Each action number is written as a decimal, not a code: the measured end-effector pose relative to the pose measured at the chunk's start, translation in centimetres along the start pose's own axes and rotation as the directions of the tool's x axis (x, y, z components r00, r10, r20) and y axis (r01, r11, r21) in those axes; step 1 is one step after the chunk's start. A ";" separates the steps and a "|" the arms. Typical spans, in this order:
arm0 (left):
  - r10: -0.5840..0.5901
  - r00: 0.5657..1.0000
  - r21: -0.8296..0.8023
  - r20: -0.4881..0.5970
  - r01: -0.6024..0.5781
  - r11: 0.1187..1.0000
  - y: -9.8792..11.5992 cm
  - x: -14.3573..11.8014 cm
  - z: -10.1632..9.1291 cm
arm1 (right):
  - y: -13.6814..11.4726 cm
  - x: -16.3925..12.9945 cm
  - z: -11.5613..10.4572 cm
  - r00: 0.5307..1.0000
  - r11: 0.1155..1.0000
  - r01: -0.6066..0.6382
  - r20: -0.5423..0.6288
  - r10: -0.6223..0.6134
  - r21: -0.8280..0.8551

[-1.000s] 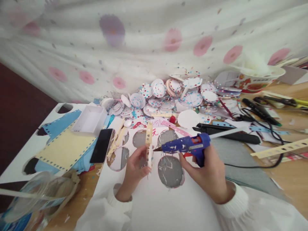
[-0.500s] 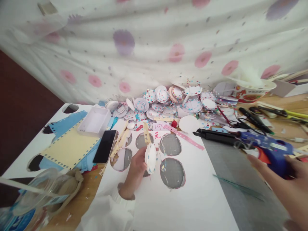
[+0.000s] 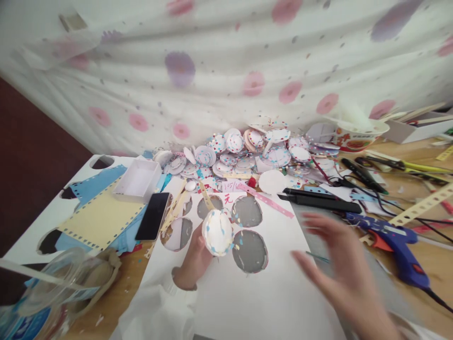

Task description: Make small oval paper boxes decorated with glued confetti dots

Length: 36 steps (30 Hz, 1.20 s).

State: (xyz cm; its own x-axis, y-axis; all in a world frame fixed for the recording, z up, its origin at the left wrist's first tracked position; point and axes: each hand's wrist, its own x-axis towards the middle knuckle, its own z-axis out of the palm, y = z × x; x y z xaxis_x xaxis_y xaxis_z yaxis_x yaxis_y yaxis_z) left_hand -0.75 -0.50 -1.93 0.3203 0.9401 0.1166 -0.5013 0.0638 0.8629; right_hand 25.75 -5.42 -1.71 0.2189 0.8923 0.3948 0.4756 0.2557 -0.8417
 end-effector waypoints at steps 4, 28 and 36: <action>-0.005 1.000 -0.029 0.018 0.005 1.000 0.1 -0.2 0.2 | -0.8 0.3 7.1 0.879 0.969 0.003 0.461 -0.120 0.246; -0.018 0.993 0.132 -0.118 0.034 0.991 0.1 0.4 -0.6 | -0.8 0.3 8.8 0.825 0.872 -0.264 0.564 -0.016 0.412; 0.118 0.939 0.209 -0.323 -0.051 0.977 0.7 0.5 -1.9 | -0.3 0.8 8.0 0.631 0.768 -0.543 0.769 0.107 0.339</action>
State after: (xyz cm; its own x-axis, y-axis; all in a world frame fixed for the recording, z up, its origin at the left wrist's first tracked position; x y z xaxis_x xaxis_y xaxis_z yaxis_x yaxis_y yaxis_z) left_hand -2.47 0.71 -2.18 -0.0178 0.9984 0.0528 -0.3376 -0.0557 0.9396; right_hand 18.91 -1.83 -4.08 -0.4660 0.8760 -0.1241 -0.0428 -0.1625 -0.9858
